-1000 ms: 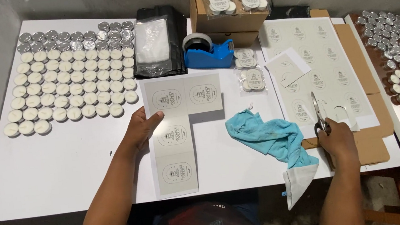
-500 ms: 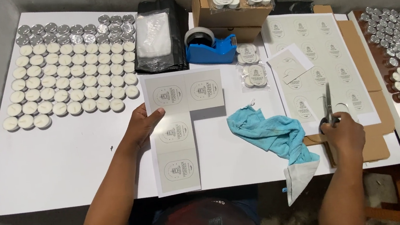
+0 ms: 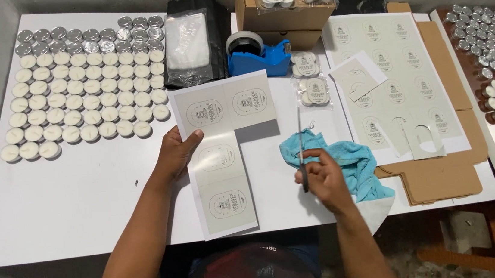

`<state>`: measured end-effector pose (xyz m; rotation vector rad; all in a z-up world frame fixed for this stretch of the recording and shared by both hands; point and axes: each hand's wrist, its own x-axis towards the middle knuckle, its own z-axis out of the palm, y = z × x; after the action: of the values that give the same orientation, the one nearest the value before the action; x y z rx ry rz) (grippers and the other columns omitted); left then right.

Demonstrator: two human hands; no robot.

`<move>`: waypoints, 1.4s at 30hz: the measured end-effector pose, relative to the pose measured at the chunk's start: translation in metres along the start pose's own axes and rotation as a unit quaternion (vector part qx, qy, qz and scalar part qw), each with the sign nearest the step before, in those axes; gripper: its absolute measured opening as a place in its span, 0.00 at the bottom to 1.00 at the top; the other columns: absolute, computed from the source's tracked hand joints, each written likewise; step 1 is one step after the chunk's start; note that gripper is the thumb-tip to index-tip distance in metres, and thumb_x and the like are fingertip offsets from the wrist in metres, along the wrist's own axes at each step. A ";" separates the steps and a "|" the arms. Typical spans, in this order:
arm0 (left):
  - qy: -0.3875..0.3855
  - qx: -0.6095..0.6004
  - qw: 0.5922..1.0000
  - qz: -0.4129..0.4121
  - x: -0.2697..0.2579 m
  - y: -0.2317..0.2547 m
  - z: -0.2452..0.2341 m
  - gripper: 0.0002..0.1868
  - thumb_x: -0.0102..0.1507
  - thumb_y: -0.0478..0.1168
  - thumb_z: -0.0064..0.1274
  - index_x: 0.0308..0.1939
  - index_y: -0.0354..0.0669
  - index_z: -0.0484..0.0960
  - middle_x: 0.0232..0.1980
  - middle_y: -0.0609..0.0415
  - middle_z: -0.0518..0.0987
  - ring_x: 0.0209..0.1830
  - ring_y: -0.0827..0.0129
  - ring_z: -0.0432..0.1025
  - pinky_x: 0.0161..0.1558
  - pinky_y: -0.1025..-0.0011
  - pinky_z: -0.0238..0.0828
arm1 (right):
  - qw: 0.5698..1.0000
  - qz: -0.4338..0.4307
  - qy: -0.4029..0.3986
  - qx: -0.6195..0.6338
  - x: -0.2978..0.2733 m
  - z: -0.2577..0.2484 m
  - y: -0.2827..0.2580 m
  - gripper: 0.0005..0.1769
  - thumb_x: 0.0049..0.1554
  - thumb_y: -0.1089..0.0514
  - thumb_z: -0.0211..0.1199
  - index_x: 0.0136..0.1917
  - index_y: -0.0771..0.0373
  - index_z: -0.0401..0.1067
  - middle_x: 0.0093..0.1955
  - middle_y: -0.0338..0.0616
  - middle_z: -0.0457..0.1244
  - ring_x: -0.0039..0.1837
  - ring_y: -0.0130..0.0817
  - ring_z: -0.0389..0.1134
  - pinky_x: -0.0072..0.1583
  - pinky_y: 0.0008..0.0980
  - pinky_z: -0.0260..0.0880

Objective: The person is using scissors to cut out circular labels from a printed sheet of paper on a work table.

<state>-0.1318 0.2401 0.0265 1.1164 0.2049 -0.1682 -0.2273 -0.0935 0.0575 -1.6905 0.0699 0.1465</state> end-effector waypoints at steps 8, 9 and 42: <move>0.001 -0.012 1.000 -0.015 -0.016 0.025 0.021 0.17 0.65 0.35 0.56 0.57 0.33 0.77 0.44 0.40 0.83 0.40 0.57 0.82 0.45 0.59 0.82 | 0.993 0.042 -0.081 0.068 0.006 0.047 0.022 0.25 0.52 0.54 0.69 0.60 0.64 0.68 0.31 0.52 0.66 0.27 0.25 0.57 0.29 0.22 0.52; 0.000 -0.009 1.000 -0.018 -0.017 0.027 0.024 0.18 0.65 0.35 0.56 0.57 0.33 0.77 0.45 0.39 0.83 0.40 0.57 0.82 0.45 0.58 0.82 | 0.992 0.045 -0.096 0.065 0.007 0.050 0.029 0.25 0.51 0.53 0.70 0.60 0.63 0.68 0.31 0.51 0.66 0.27 0.25 0.58 0.29 0.22 0.52; -0.058 0.096 0.994 0.001 -0.047 0.033 0.049 0.16 0.67 0.37 0.54 0.58 0.35 0.78 0.48 0.43 0.84 0.47 0.65 0.77 0.57 0.57 0.74 | 0.970 -0.050 -0.075 0.226 0.024 0.082 0.055 0.24 0.59 0.53 0.61 0.65 0.65 0.66 0.40 0.50 0.69 0.41 0.31 0.70 0.42 0.29 0.71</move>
<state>-0.1660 0.2113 0.0877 1.2928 0.0848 -0.2539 -0.2153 -0.0183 -0.0097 -1.2201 -0.0902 0.1693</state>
